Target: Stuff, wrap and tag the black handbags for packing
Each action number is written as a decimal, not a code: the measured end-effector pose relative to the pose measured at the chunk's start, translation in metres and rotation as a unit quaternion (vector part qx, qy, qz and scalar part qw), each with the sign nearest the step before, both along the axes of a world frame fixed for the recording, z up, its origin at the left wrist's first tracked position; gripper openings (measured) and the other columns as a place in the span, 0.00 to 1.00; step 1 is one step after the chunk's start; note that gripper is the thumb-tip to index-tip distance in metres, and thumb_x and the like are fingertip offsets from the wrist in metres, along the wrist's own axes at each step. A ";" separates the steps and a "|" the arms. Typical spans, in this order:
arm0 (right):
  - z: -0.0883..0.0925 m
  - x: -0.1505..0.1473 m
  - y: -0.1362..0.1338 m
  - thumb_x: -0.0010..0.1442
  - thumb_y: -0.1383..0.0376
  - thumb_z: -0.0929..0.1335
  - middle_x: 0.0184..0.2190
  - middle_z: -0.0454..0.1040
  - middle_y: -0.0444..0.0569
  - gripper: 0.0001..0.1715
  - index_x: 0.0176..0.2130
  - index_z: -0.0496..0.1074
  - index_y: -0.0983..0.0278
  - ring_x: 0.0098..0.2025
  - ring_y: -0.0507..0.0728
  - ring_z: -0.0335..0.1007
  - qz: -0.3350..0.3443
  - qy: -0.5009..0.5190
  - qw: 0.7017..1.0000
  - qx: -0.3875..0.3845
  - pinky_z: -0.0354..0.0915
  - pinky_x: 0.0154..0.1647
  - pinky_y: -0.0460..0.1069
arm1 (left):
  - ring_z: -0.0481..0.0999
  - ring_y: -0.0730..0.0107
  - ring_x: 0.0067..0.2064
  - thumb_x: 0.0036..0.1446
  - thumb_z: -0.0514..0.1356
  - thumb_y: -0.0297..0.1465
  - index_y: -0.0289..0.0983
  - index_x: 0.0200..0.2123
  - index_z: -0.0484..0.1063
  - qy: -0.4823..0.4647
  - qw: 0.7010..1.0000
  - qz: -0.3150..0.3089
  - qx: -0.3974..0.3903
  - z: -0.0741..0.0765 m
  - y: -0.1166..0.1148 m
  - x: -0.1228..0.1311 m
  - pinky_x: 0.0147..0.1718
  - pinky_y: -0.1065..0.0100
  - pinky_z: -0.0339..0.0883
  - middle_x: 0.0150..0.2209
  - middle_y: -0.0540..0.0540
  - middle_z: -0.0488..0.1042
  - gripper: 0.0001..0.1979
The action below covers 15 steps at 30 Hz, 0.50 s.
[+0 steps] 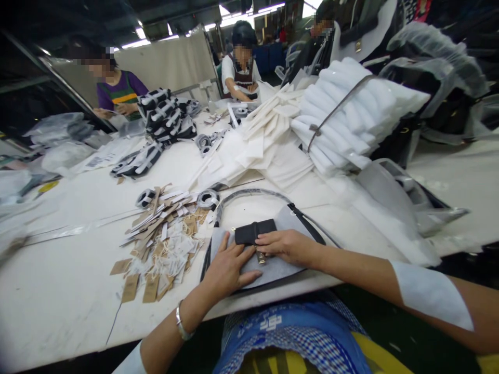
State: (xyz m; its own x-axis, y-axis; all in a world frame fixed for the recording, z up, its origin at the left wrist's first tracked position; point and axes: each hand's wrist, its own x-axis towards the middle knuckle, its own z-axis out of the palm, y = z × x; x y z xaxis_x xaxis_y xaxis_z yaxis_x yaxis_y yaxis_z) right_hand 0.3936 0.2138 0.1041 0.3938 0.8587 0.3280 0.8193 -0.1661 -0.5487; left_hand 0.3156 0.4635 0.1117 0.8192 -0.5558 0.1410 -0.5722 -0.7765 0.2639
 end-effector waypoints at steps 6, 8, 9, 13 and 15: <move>-0.014 -0.001 -0.004 0.71 0.71 0.61 0.58 0.73 0.53 0.22 0.59 0.72 0.62 0.65 0.54 0.62 0.025 -0.047 0.998 0.036 0.64 0.65 0.52 | 0.76 0.51 0.54 0.61 0.59 0.51 0.32 0.55 0.70 -0.150 0.988 0.031 -0.032 -0.001 -0.001 -0.015 0.64 0.39 0.54 0.48 0.38 0.78 0.31; -0.016 -0.002 -0.003 0.71 0.71 0.60 0.58 0.73 0.55 0.22 0.60 0.71 0.63 0.66 0.55 0.61 0.030 -0.072 0.996 0.043 0.64 0.65 0.53 | 0.78 0.57 0.50 0.65 0.59 0.45 0.32 0.55 0.70 -0.189 0.982 0.001 -0.026 0.003 -0.002 -0.019 0.61 0.46 0.63 0.47 0.40 0.79 0.25; -0.017 -0.002 -0.003 0.71 0.71 0.60 0.57 0.74 0.56 0.22 0.60 0.71 0.65 0.66 0.55 0.61 0.031 -0.084 0.995 0.045 0.64 0.64 0.53 | 0.78 0.60 0.49 0.67 0.58 0.39 0.32 0.56 0.69 -0.198 0.979 -0.041 -0.019 0.005 -0.002 -0.020 0.60 0.51 0.67 0.48 0.41 0.79 0.21; -0.016 -0.004 -0.002 0.72 0.69 0.60 0.56 0.75 0.57 0.21 0.59 0.71 0.67 0.64 0.56 0.63 0.026 -0.105 0.994 0.029 0.65 0.64 0.54 | 0.72 0.65 0.60 0.69 0.52 0.24 0.31 0.61 0.65 -0.163 0.968 -0.189 -0.010 0.011 -0.003 -0.019 0.59 0.64 0.69 0.58 0.42 0.74 0.18; -0.015 -0.006 -0.002 0.72 0.69 0.60 0.56 0.74 0.57 0.21 0.60 0.70 0.67 0.64 0.56 0.63 0.020 -0.103 0.994 0.012 0.65 0.64 0.55 | 0.69 0.65 0.63 0.70 0.50 0.23 0.30 0.61 0.65 -0.136 0.972 -0.188 -0.018 0.010 -0.003 -0.018 0.61 0.64 0.67 0.60 0.42 0.72 0.18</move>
State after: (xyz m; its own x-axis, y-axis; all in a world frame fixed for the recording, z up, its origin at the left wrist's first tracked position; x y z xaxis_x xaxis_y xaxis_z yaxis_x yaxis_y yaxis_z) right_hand 0.3881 0.2123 0.0888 0.2819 0.8632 0.4188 0.9207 -0.1205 -0.3712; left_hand 0.2974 0.4604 0.1216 0.4883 -0.7996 0.3495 -0.8666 -0.4914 0.0865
